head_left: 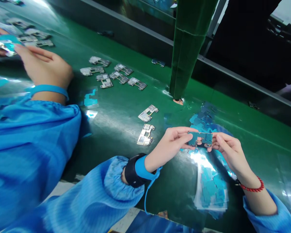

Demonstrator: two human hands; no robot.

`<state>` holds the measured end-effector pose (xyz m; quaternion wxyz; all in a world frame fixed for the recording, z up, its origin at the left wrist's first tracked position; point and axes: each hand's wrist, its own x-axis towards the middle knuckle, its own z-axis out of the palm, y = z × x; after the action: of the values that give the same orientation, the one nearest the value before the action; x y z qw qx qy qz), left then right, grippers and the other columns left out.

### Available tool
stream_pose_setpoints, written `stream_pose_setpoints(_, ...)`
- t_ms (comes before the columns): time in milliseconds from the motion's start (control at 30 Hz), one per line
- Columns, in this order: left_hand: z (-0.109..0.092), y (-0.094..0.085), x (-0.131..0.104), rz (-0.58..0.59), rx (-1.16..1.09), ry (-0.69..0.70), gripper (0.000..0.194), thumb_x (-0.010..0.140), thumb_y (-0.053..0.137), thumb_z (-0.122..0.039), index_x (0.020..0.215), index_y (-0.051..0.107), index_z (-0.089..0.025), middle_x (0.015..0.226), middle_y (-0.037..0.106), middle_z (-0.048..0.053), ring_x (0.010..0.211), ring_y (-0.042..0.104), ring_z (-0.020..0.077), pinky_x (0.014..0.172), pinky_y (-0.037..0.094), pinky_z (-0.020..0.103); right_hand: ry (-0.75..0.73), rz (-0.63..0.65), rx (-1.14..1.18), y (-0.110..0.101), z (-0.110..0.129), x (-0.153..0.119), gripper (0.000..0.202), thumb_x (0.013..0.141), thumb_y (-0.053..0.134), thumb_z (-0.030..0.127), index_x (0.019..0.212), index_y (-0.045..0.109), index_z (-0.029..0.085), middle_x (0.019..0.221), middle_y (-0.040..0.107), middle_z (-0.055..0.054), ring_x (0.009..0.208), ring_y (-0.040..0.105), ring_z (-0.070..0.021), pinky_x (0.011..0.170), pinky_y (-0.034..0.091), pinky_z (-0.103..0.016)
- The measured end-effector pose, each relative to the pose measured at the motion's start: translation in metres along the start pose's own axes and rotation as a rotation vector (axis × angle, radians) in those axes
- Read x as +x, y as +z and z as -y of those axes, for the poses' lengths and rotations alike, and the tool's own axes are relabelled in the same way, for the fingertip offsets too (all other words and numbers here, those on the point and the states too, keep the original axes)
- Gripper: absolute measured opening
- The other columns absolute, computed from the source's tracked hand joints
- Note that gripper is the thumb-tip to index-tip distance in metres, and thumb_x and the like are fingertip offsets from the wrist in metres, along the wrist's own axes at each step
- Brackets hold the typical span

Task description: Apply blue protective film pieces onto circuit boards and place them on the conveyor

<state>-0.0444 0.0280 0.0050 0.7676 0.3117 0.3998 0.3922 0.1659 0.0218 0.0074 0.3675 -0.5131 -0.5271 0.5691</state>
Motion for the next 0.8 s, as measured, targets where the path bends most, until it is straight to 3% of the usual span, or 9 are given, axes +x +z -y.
stream_pose_setpoints(133, -0.001, 0.001, 0.000, -0.017, 0.046, 0.005, 0.024, 0.081, 0.065, -0.025, 0.100, 0.069, -0.012, 0.087, 0.075, 0.007, 0.076, 0.070, 0.0153, 0.072, 0.057, 0.027, -0.004, -0.048, -0.080, 0.006, 0.000, 0.000, 0.023, 0.080, 0.073, 0.040, 0.080, 0.068, 0.017, 0.064, 0.067, -0.003, 0.058, 0.063, -0.0154, 0.057, 0.051, -0.025)
stream_pose_setpoints(267, 0.004, 0.000, 0.003, -0.069, 0.150, 0.025, 0.030, 0.081, 0.060, -0.020, 0.111, 0.063, -0.011, 0.068, 0.065, -0.001, 0.070, 0.065, 0.0128, 0.071, 0.053, 0.025, 0.010, -0.075, -0.095, 0.007, -0.010, 0.002, 0.026, 0.078, 0.074, 0.040, 0.078, 0.067, 0.015, 0.061, 0.067, -0.004, 0.054, 0.062, -0.0149, 0.055, 0.051, -0.025)
stream_pose_setpoints(333, 0.006, 0.000, 0.006, -0.103, 0.137, 0.039, 0.035, 0.080, 0.057, -0.017, 0.115, 0.059, -0.012, 0.075, 0.065, 0.000, 0.075, 0.065, 0.0136, 0.072, 0.052, 0.026, 0.005, -0.099, -0.073, 0.000, -0.017, 0.006, 0.026, 0.078, 0.075, 0.040, 0.080, 0.068, 0.014, 0.063, 0.067, -0.005, 0.055, 0.061, -0.0139, 0.056, 0.051, -0.024)
stream_pose_setpoints(433, 0.009, -0.001, 0.011, -0.149, 0.109, 0.060, 0.037, 0.077, 0.054, -0.012, 0.114, 0.055, -0.013, 0.096, 0.068, 0.007, 0.082, 0.066, 0.0156, 0.071, 0.050, 0.026, 0.004, -0.183, -0.047, -0.024, -0.026, 0.022, 0.034, 0.074, 0.078, 0.043, 0.086, 0.069, 0.013, 0.067, 0.068, -0.006, 0.059, 0.062, -0.0139, 0.061, 0.053, -0.023)
stream_pose_setpoints(533, 0.011, -0.002, 0.015, -0.155, 0.127, 0.064, 0.036, 0.074, 0.052, -0.009, 0.109, 0.056, -0.013, 0.095, 0.069, 0.009, 0.079, 0.066, 0.0164, 0.068, 0.048, 0.027, -0.016, -0.274, -0.067, -0.059, -0.024, 0.057, 0.045, 0.069, 0.078, 0.053, 0.088, 0.068, 0.013, 0.075, 0.069, -0.006, 0.064, 0.064, -0.0149, 0.066, 0.056, -0.026)
stream_pose_setpoints(600, 0.011, -0.003, 0.017, -0.146, 0.136, 0.071, 0.036, 0.071, 0.052, -0.009, 0.106, 0.057, -0.013, 0.092, 0.070, 0.009, 0.076, 0.065, 0.0166, 0.066, 0.047, 0.027, -0.042, -0.324, -0.119, -0.081, -0.021, 0.086, 0.045, 0.073, 0.073, 0.056, 0.088, 0.066, 0.014, 0.082, 0.069, -0.006, 0.066, 0.064, -0.0143, 0.069, 0.057, -0.027)
stream_pose_setpoints(700, 0.011, -0.004, 0.016, -0.124, 0.157, 0.089, 0.035, 0.070, 0.052, -0.011, 0.105, 0.057, -0.012, 0.092, 0.069, 0.010, 0.076, 0.065, 0.0168, 0.065, 0.046, 0.027, -0.029, -0.429, -0.270, -0.106, -0.021, 0.123, 0.032, 0.089, 0.062, 0.044, 0.090, 0.063, 0.012, 0.082, 0.067, -0.004, 0.065, 0.064, -0.0128, 0.064, 0.056, -0.028)
stream_pose_setpoints(800, 0.011, -0.007, 0.014, -0.130, 0.197, 0.113, 0.032, 0.072, 0.054, -0.017, 0.103, 0.059, -0.014, 0.097, 0.069, 0.010, 0.079, 0.065, 0.0170, 0.068, 0.046, 0.027, -0.033, -0.544, -0.449, -0.121, -0.034, 0.134, 0.022, 0.094, 0.058, 0.032, 0.102, 0.061, 0.012, 0.087, 0.064, -0.003, 0.069, 0.063, -0.0126, 0.064, 0.055, -0.029)
